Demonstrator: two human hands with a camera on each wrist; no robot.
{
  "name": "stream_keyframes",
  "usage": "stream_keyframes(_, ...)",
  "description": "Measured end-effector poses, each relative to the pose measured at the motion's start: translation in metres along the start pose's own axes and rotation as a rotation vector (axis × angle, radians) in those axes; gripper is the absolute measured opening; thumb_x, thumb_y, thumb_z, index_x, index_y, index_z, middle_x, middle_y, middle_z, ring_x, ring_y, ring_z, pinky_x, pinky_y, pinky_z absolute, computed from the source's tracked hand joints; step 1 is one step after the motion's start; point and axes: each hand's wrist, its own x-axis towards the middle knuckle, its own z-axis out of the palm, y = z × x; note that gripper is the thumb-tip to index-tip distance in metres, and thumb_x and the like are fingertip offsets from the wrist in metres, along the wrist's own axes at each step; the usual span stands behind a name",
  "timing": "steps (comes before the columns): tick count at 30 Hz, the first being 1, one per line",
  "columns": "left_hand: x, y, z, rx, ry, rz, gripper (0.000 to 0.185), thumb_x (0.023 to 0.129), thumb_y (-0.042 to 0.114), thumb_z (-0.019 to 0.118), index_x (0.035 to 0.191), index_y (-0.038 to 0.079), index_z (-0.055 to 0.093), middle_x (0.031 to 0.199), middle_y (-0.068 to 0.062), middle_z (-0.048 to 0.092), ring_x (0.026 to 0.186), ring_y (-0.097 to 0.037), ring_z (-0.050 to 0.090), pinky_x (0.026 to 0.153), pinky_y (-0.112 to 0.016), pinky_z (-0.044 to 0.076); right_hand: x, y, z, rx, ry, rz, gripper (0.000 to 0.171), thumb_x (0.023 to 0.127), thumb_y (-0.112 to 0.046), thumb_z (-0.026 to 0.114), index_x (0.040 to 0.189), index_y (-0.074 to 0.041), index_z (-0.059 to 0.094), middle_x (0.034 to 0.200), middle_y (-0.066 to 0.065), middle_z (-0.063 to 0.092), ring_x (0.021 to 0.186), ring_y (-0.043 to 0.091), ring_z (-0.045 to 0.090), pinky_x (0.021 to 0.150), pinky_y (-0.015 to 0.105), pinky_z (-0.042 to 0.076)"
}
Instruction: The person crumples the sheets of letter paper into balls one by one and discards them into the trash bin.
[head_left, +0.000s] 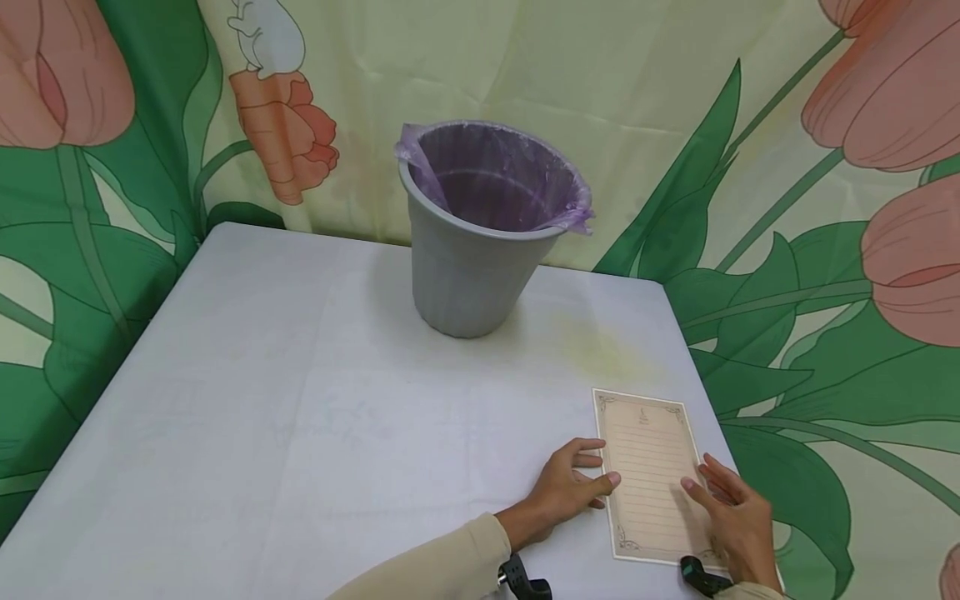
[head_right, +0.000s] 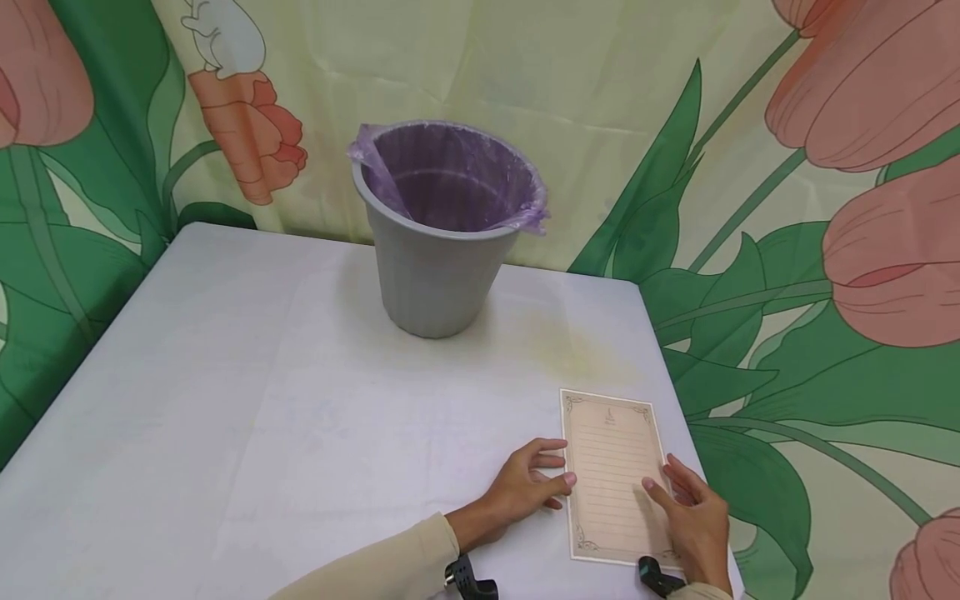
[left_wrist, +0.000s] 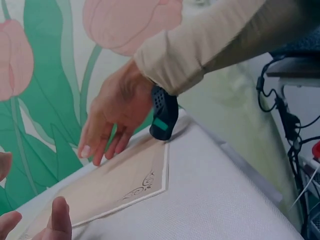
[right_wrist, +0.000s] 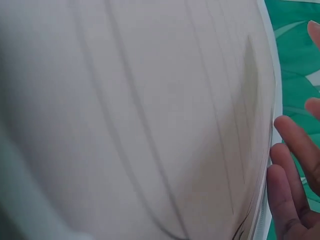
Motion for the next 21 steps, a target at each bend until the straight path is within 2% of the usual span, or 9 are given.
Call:
stream_keyframes(4,-0.0003,0.0006,0.0000,0.035,0.012,0.022,0.055,0.098,0.017,0.079,0.147,0.011,0.057,0.132,-0.014,0.063,0.093,-0.010,0.069,0.076,-0.028,0.062,-0.0014,0.0013,-0.0008,0.038,0.015,0.001,0.079,0.087,-0.036,0.090,0.156,-0.021,0.055,0.120,-0.030,0.066,0.101,-0.010,0.053,0.075,0.002,0.044)
stream_keyframes(8,0.0002,0.0006,0.0017,0.125,0.004,0.070,0.050,0.097,0.021,0.079,0.143,0.013,0.062,0.129,-0.012,0.065,0.099,-0.004,0.066,0.082,-0.021,0.058,-0.0030,0.0024,0.0004,0.076,0.021,0.001,0.077,0.088,-0.031,0.090,0.156,-0.020,0.056,0.111,-0.033,0.065,0.095,-0.012,0.055,0.074,0.001,0.046)
stream_keyframes(11,0.0012,-0.0004,0.0039,0.150,0.013,0.091,0.047,0.095,0.017,0.081,0.139,0.014,0.065,0.124,-0.008,0.063,0.096,0.000,0.065,0.081,-0.018,0.056,-0.0039,0.0024,0.0007,0.093,0.020,0.010,0.077,0.088,-0.030,0.090,0.156,-0.018,0.056,0.106,-0.034,0.064,0.093,-0.013,0.056,0.074,0.002,0.047)
stream_keyframes(15,0.0029,-0.0037,0.0055,0.138,0.048,0.108,0.047,0.093,0.008,0.082,0.137,0.013,0.066,0.120,-0.006,0.058,0.087,0.000,0.069,0.072,-0.017,0.057,-0.0047,0.0026,0.0002,0.129,0.012,0.015,0.077,0.087,-0.029,0.091,0.155,-0.017,0.057,0.100,-0.037,0.063,0.092,-0.012,0.058,0.074,0.002,0.047)
stream_keyframes(18,0.0041,-0.0058,0.0054,0.122,0.067,0.116,0.048,0.092,0.003,0.081,0.137,0.012,0.064,0.121,-0.007,0.056,0.077,-0.005,0.074,0.065,-0.017,0.057,-0.0054,0.0027,-0.0004,0.149,0.004,0.017,0.077,0.088,-0.030,0.091,0.155,-0.016,0.057,0.097,-0.039,0.063,0.093,-0.012,0.058,0.075,0.002,0.046)
stream_keyframes(21,0.0049,-0.0071,0.0047,0.103,0.071,0.105,0.048,0.093,0.002,0.079,0.137,0.011,0.063,0.120,-0.007,0.056,0.067,-0.008,0.072,0.060,-0.019,0.056,-0.0068,0.0023,-0.0002,0.152,-0.001,0.026,0.076,0.088,-0.030,0.090,0.155,-0.017,0.057,0.096,-0.039,0.062,0.094,-0.012,0.057,0.076,0.003,0.045)
